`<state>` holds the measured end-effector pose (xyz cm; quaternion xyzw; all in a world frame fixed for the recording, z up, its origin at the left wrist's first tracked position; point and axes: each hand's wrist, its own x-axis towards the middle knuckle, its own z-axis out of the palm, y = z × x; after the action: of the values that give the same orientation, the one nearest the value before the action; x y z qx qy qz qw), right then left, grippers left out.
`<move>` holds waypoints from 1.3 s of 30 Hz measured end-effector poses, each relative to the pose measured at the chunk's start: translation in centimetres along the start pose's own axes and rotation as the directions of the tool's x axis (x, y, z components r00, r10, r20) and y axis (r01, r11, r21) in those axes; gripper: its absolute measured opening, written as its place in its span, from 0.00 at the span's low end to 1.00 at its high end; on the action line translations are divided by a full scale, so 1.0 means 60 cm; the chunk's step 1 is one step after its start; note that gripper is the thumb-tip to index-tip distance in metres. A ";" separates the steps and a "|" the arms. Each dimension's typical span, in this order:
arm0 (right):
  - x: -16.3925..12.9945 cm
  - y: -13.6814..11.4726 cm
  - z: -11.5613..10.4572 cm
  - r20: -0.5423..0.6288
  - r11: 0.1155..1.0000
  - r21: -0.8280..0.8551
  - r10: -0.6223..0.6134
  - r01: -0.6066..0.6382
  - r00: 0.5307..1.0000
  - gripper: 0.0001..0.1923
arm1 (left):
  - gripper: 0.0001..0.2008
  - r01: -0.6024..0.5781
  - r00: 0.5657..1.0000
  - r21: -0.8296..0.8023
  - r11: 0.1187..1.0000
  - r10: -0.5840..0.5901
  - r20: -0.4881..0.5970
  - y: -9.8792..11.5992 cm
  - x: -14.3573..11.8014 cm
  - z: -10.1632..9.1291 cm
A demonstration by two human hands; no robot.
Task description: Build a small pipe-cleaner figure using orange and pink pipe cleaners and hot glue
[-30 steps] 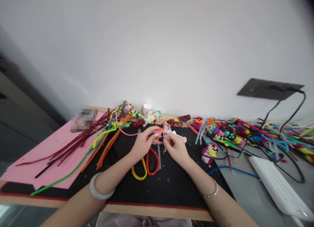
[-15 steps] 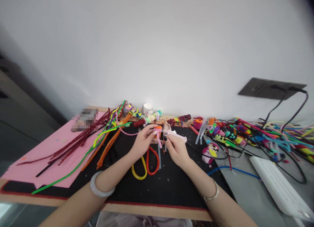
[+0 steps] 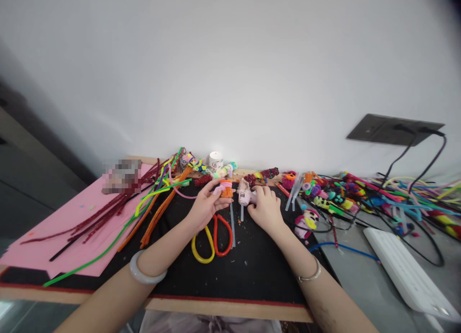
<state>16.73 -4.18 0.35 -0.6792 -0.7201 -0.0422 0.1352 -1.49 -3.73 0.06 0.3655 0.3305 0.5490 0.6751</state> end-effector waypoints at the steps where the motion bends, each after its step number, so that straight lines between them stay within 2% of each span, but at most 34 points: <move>1: 0.001 0.001 0.001 0.010 1.000 -0.001 -0.001 0.001 1.000 0.22 | 0.19 0.006 1.000 -0.013 1.000 -0.006 -0.001 0.000 0.000 0.000; 5: 0.004 0.007 0.004 0.015 1.000 0.016 0.001 -0.001 1.000 0.22 | 0.18 0.003 1.000 -0.042 0.999 -0.003 -0.009 0.001 0.001 -0.001; 11: 0.007 0.011 0.009 0.058 0.998 0.059 0.027 -0.031 0.998 0.21 | 0.18 -0.035 0.998 0.000 0.999 0.035 -0.053 0.000 0.003 -0.004; 15: 0.012 0.018 0.015 0.021 0.974 0.229 0.000 -0.004 1.000 0.18 | 0.19 -0.052 0.994 0.028 0.998 0.055 -0.098 0.000 0.005 -0.005; 18: 0.016 0.023 0.025 -0.032 0.886 0.463 -0.015 0.028 0.999 0.14 | 0.18 -0.065 0.988 0.031 0.997 0.069 -0.135 0.002 0.006 -0.004; 22: 0.020 0.022 0.035 -0.054 0.694 0.719 0.014 0.029 0.998 0.11 | 0.18 -0.069 0.987 0.031 0.997 0.072 -0.145 0.003 0.008 -0.005; 25: 0.017 0.017 0.036 -0.014 0.545 0.838 -0.014 0.019 1.000 0.15 | 0.18 -0.068 0.987 0.029 0.997 0.071 -0.145 0.002 0.008 -0.007; 27: 0.015 0.014 0.035 0.008 0.479 0.878 -0.066 0.025 0.998 0.16 | 0.17 -0.067 0.988 0.026 0.997 0.070 -0.139 0.000 0.009 -0.008; 30: 0.011 0.010 0.033 0.033 0.450 0.893 -0.112 0.021 0.993 0.14 | 0.18 -0.058 0.990 0.036 0.998 0.062 -0.129 -0.003 0.008 -0.009; 39: 0.011 0.006 0.032 0.032 0.457 0.889 -0.118 0.026 0.993 0.09 | 0.20 -0.058 0.995 0.039 0.998 0.061 -0.084 -0.010 0.009 -0.011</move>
<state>16.80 -3.04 -1.36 -0.4803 -0.6703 0.3623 0.4344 -1.64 -3.22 -0.83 0.3637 0.3580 0.5777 0.6370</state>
